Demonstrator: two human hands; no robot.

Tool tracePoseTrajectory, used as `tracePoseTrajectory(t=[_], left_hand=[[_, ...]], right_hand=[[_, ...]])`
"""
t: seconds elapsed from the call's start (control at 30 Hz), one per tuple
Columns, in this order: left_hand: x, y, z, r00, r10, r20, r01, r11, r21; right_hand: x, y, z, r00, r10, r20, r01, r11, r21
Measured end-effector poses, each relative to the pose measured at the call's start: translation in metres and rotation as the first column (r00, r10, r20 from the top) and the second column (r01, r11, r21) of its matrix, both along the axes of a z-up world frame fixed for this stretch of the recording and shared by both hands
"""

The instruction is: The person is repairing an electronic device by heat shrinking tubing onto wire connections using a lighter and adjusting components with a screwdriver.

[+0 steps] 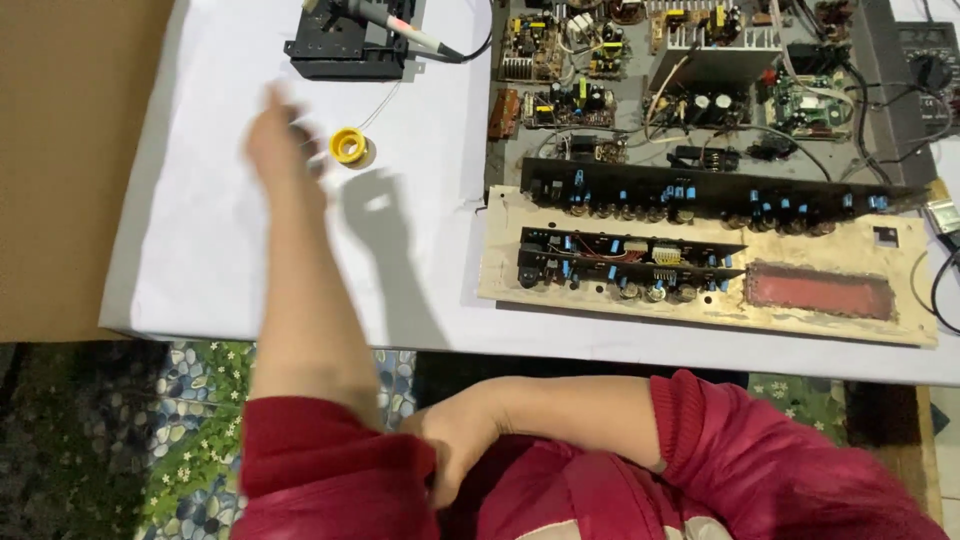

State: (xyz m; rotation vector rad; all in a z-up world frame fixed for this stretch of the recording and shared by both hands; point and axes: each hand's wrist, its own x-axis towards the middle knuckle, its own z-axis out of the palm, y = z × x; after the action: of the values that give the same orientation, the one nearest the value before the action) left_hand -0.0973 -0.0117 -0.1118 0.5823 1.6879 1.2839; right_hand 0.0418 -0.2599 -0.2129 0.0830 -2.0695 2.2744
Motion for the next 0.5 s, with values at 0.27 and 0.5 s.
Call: tracePoseTrajectory(t=[0.27, 0.5], left_hand=[[-0.041, -0.055, 0.025, 0.839, 0.506, 0.199, -0.523, 0.851, 0.040], [-0.071, -0.032, 0.038, 0.914, 0.401, 0.067, -0.406, 0.895, 0.186]], right_hand=[[-0.052, 0.005, -0.054, 0.996, -0.090, 0.009, 0.091, 0.984, -0.156], [-0.056, 0.001, -0.079, 0.998, -0.005, 0.062, 0.010, 0.997, -0.083]])
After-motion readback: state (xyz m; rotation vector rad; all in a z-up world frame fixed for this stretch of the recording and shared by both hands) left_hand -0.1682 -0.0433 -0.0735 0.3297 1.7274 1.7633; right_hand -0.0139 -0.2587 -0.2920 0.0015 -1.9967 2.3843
